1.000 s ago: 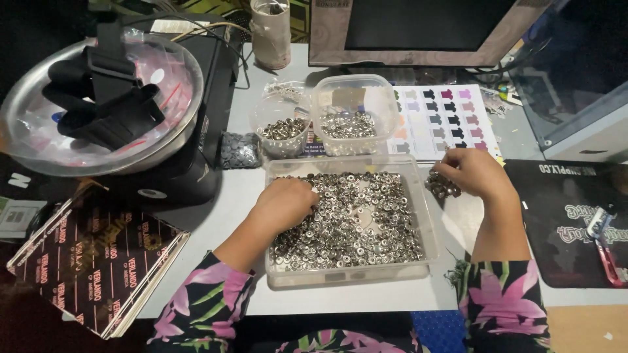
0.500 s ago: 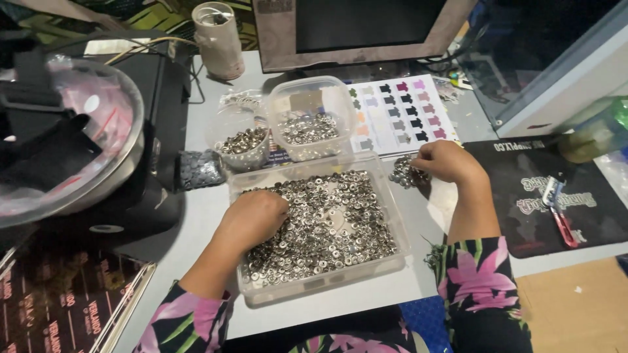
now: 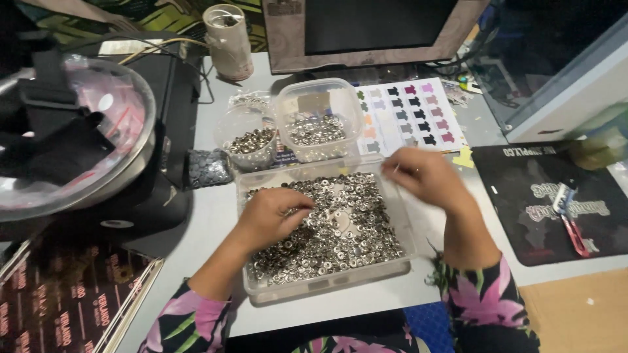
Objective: Sorting and inspecting small metal grommets from a large container at a workstation.
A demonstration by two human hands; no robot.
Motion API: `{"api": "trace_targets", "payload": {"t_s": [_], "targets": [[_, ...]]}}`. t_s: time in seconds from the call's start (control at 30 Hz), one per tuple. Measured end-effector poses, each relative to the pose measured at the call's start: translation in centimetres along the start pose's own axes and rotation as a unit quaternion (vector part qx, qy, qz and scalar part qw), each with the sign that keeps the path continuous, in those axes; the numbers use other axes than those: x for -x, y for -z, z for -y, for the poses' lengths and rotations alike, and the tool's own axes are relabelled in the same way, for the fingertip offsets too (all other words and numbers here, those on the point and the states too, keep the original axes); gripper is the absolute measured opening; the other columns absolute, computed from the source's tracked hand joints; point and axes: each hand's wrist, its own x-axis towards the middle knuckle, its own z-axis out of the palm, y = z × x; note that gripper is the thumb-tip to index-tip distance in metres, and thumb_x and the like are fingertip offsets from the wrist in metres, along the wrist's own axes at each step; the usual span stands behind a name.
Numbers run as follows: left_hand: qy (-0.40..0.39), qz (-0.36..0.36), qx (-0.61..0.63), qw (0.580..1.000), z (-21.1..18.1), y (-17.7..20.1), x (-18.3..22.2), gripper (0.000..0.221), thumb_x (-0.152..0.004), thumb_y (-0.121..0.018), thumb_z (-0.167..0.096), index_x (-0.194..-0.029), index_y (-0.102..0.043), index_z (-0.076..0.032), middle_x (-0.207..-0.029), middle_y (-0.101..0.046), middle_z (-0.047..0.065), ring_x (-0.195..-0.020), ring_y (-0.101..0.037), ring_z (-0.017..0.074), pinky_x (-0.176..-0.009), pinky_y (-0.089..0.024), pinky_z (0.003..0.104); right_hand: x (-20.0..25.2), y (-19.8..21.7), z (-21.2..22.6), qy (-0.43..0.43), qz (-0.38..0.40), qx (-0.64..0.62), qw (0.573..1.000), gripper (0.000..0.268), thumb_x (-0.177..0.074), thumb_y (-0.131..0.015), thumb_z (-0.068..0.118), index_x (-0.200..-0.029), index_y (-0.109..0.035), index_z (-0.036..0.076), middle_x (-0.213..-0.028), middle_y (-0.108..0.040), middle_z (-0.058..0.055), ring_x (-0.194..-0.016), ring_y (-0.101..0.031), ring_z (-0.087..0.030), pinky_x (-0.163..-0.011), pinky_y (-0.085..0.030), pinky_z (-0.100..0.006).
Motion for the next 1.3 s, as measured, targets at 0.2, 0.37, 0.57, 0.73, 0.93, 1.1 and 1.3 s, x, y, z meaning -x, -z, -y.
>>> {"api": "trace_targets", "payload": {"t_s": [0.2, 0.37, 0.57, 0.73, 0.93, 1.1, 1.3], "targets": [[-0.018, -0.023, 0.07, 0.997, -2.4, -1.1, 0.4, 0.014, -0.084, -0.076, -0.01, -0.098, -0.078, -0.013, -0.085, -0.08, 0.007, -0.082, -0.077, 0.0237, -0.071, -0.063, 0.033, 2.3, -4.8, 7.1, 0.217, 0.044, 0.064, 0.973, 0.021, -0.095, -0.066, 0.034, -0.095, -0.07, 0.013, -0.08, -0.071, -0.007, -0.072, -0.071, -0.028, -0.062, -0.059, -0.037], [-0.035, 0.02, 0.051, 0.998, -1.9, -1.8, 0.3, 0.015, -0.085, -0.071, -0.006, -0.098, -0.076, -0.012, -0.086, -0.08, 0.009, -0.082, -0.077, 0.0281, -0.073, -0.062, 0.037, 2.5, -7.8, 5.6, 0.244, 0.039, 0.117, 0.962, 0.015, -0.094, -0.067, 0.028, -0.084, -0.065, 0.016, -0.076, -0.066, 0.0, -0.071, -0.069, -0.022, -0.059, -0.057, -0.032], [-0.015, -0.01, 0.041, 0.999, -0.6, -0.2, 0.1, 0.033, -0.085, -0.065, 0.005, -0.111, -0.076, -0.01, -0.103, -0.078, 0.014, -0.103, -0.073, 0.0317, -0.091, -0.059, 0.041, 2.1, -6.7, 3.3, 0.172, 0.068, 0.085, 0.979, 0.013, -0.088, -0.069, 0.029, -0.082, -0.066, 0.018, -0.075, -0.068, -0.001, -0.072, -0.071, -0.024, -0.061, -0.058, -0.036], [0.038, -0.101, -0.057, 0.993, 4.2, 2.6, -0.4, 0.032, -0.091, -0.061, 0.003, -0.117, -0.075, -0.01, -0.11, -0.077, 0.011, -0.11, -0.071, 0.0285, -0.097, -0.055, 0.038, 0.6, -0.8, 1.0, -0.027, 0.032, 0.16, 0.986, 0.014, -0.09, -0.071, 0.029, -0.091, -0.071, 0.015, -0.083, -0.075, -0.006, -0.08, -0.074, -0.03, -0.072, -0.058, -0.043], [0.101, 0.048, -0.2, 0.973, 4.8, 1.4, -1.2, 0.029, -0.089, -0.063, 0.001, -0.114, -0.075, -0.006, -0.102, -0.076, 0.015, -0.102, -0.072, 0.0334, -0.092, -0.058, 0.043, -1.1, 1.6, -1.5, -0.307, 0.146, 0.236, 0.91, 0.029, -0.095, -0.064, 0.031, -0.109, -0.08, 0.011, -0.094, -0.081, -0.015, -0.095, -0.076, -0.037, -0.085, -0.056, -0.046], [0.136, 0.146, -0.341, 0.919, 4.8, 0.8, -1.1, 0.028, -0.087, -0.06, -0.001, -0.101, -0.079, -0.016, -0.088, -0.074, 0.009, -0.088, -0.074, 0.0289, -0.079, -0.061, 0.041, -1.0, 1.5, -3.6, -0.358, 0.131, 0.208, 0.901, 0.025, -0.094, -0.069, 0.023, -0.106, -0.083, 0.005, -0.088, -0.081, -0.021, -0.085, -0.077, -0.037, -0.077, -0.054, -0.042], [0.18, 0.142, -0.344, 0.91, 4.3, 0.2, -1.2, 0.019, -0.09, -0.057, -0.007, -0.094, -0.075, -0.002, -0.085, -0.072, 0.017, -0.088, -0.073, 0.0355, -0.079, -0.06, 0.047, -0.7, 1.9, -3.6, -0.359, 0.141, 0.195, 0.902, 0.028, -0.095, -0.066, 0.024, -0.106, -0.083, 0.003, -0.095, -0.08, -0.024, -0.095, -0.076, -0.041, -0.082, -0.055, -0.045]]}}
